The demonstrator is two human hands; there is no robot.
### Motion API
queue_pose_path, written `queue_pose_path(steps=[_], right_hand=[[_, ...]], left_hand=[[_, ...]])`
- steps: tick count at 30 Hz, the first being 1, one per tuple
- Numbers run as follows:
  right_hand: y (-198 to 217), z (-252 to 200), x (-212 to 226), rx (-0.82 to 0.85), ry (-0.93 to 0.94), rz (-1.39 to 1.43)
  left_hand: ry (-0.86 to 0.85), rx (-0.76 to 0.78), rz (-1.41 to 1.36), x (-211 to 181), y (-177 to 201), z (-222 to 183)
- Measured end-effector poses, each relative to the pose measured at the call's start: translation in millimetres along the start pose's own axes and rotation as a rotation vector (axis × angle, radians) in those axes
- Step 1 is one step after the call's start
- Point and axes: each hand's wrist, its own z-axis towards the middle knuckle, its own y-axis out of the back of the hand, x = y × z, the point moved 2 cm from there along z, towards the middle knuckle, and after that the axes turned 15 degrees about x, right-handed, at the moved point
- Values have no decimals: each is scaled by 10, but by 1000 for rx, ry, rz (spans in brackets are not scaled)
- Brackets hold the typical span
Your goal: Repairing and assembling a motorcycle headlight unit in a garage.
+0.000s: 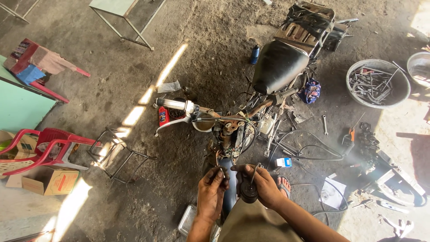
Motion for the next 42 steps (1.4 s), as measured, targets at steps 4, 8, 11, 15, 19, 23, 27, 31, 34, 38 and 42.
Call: queue_pose_path(steps=[4, 8, 11, 15, 19, 23, 27, 31, 34, 38, 42], right_hand=[[-66, -35, 92, 124, 180, 31], [-137, -92, 188, 118, 169, 154], [-12, -116, 85, 113, 188, 145], [-68, -172, 172, 113, 154, 95], [-92, -217, 246, 126, 164, 138], [-135, -258, 309, 259, 198, 199], [-117, -261, 297, 277, 216, 262], [-116, -287, 282, 309, 233, 334], [-114, -322, 250, 322, 228, 349], [-176, -377, 280, 262, 216, 330], [-178, -386, 272, 267, 250, 343]], left_hand=[[44, 79, 252, -102, -142, -121], [86, 98, 415, -225, -363, -205], [25, 174, 369, -108, -259, -219], [-12, 168, 430, -254, -450, -290], [71, 104, 483, -346, -591, -327], [82, 87, 499, -268, -553, -353], [-18, 110, 604, -247, -570, -365], [-200, 169, 685, -373, -738, -405], [-195, 143, 681, -333, -751, -414], [-396, 253, 681, -350, -835, -380], [-474, 286, 725, -366, -909, -337]])
